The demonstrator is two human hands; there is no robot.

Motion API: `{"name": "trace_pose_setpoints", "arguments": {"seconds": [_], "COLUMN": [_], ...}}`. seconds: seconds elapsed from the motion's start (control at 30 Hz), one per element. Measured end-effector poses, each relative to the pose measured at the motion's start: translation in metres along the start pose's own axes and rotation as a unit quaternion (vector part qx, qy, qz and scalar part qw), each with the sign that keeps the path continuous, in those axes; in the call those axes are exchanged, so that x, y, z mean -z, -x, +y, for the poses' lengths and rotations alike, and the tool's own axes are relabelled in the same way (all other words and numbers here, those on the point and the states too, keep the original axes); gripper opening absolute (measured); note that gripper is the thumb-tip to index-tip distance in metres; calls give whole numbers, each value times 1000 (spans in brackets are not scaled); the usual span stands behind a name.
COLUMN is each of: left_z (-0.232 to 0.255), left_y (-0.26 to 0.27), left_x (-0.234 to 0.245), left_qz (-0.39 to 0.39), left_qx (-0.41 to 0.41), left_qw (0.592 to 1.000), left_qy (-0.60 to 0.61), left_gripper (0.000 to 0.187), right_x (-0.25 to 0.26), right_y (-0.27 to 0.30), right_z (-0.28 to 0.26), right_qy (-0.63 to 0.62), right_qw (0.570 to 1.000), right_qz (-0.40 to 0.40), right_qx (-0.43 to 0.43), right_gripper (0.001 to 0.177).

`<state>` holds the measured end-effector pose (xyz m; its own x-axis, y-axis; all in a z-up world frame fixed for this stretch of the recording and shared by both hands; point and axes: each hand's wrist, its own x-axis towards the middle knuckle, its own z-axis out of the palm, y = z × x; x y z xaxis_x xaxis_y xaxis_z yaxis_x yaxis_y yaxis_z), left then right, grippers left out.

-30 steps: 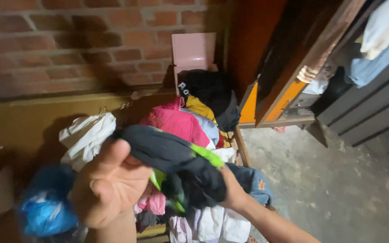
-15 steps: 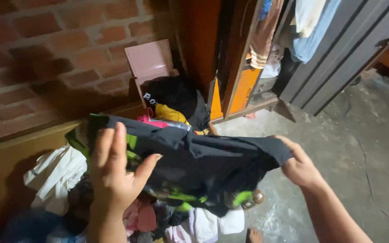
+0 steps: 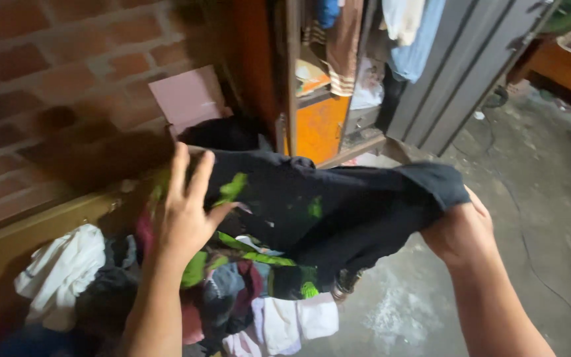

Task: Hang various items of clothing on hangers and place them inside a metal wardrobe.

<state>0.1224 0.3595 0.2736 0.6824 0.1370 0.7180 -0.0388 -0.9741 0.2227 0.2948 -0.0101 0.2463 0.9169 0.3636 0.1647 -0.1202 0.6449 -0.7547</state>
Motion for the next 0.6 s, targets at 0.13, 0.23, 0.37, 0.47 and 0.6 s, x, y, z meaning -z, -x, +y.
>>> {"name": "trace_pose_setpoints", "arguments": {"seconds": [0.13,0.23,0.37,0.47,0.6], "left_z": [51,110,205,252,294], "left_y": [15,59,107,143,145], "left_x": [-92,-165,-228,-289,-322], "left_qz": [-89,-150,-152,-121,-113], "left_qx": [2,-11,16,80,208], "left_qw": [987,947,878,832,673], "left_qy": [131,285,453,535,701], "left_gripper": [71,62,96,108,85], "right_x": [-1,20,28,39,86], "right_y": [-8,-12,0,13,20], "right_z": [-31,-49,-98,-138,-164], "right_qy": [-22,-47,-119,-120,-95], "right_qw": [992,994,991,989,992], "right_qz": [111,89,-31,-84,-74], "right_qx": [-54,-47,-55,-24,29], "right_gripper": [30,31,41,45,47]}}
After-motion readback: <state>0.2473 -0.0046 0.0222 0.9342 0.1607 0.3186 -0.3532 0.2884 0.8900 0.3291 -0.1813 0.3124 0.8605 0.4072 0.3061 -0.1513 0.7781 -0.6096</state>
